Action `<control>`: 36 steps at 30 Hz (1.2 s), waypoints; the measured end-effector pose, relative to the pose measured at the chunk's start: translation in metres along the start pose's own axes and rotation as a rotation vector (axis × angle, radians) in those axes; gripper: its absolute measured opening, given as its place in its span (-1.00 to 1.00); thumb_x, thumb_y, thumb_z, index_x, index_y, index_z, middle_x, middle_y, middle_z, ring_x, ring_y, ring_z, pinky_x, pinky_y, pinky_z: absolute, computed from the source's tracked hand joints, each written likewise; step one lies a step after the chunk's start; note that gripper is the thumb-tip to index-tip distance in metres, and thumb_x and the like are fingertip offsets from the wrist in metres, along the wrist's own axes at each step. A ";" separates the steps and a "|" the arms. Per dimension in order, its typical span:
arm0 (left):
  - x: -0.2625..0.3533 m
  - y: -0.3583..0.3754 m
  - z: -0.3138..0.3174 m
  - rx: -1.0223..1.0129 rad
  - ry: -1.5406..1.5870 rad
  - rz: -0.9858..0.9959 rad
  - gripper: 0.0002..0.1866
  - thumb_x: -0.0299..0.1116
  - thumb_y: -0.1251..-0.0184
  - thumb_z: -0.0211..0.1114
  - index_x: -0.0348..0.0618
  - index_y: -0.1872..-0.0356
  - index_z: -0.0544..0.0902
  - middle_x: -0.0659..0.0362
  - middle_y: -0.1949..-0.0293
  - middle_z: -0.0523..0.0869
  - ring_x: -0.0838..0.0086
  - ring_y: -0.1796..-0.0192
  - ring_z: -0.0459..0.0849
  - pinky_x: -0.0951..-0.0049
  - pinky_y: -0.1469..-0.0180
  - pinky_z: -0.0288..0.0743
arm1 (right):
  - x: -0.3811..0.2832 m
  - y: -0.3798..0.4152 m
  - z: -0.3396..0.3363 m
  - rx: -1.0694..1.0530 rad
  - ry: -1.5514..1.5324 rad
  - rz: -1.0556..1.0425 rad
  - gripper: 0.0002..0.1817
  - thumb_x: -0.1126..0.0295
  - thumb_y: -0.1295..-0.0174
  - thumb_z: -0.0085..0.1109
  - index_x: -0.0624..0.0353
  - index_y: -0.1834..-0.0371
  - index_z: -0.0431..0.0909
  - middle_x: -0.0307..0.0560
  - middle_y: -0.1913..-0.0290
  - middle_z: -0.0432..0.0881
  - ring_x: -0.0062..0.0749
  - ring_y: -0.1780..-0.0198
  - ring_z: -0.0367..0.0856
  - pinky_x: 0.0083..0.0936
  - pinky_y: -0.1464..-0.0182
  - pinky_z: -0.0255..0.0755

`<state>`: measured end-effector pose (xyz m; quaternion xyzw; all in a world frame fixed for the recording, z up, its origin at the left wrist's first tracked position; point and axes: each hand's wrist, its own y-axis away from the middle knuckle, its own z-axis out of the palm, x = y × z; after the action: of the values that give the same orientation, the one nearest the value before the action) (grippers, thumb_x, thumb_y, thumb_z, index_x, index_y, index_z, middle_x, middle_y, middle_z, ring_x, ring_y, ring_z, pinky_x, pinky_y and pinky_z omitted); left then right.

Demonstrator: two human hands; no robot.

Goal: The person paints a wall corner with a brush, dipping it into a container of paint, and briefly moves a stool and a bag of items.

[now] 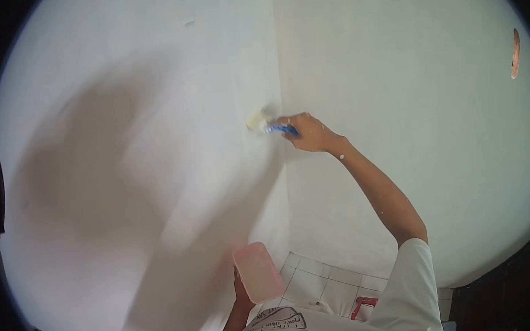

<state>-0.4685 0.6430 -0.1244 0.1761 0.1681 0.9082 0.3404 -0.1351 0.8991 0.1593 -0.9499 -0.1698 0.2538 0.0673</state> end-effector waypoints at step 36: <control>-0.323 0.158 0.038 -0.216 0.062 0.349 -0.33 0.28 -0.56 -0.02 0.13 -0.50 0.34 0.19 -0.31 0.60 0.20 -0.28 0.64 -0.08 -0.26 0.61 | -0.088 0.259 -0.312 0.453 0.457 -0.582 -0.63 0.23 -0.22 0.38 0.21 -0.02 0.76 0.08 0.22 0.75 -0.16 0.27 0.65 -0.24 0.13 0.53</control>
<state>-0.3122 0.3182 -0.0898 0.1371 0.0470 0.9711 0.1895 0.0256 0.6134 0.4128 -0.8555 -0.3512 0.0381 0.3785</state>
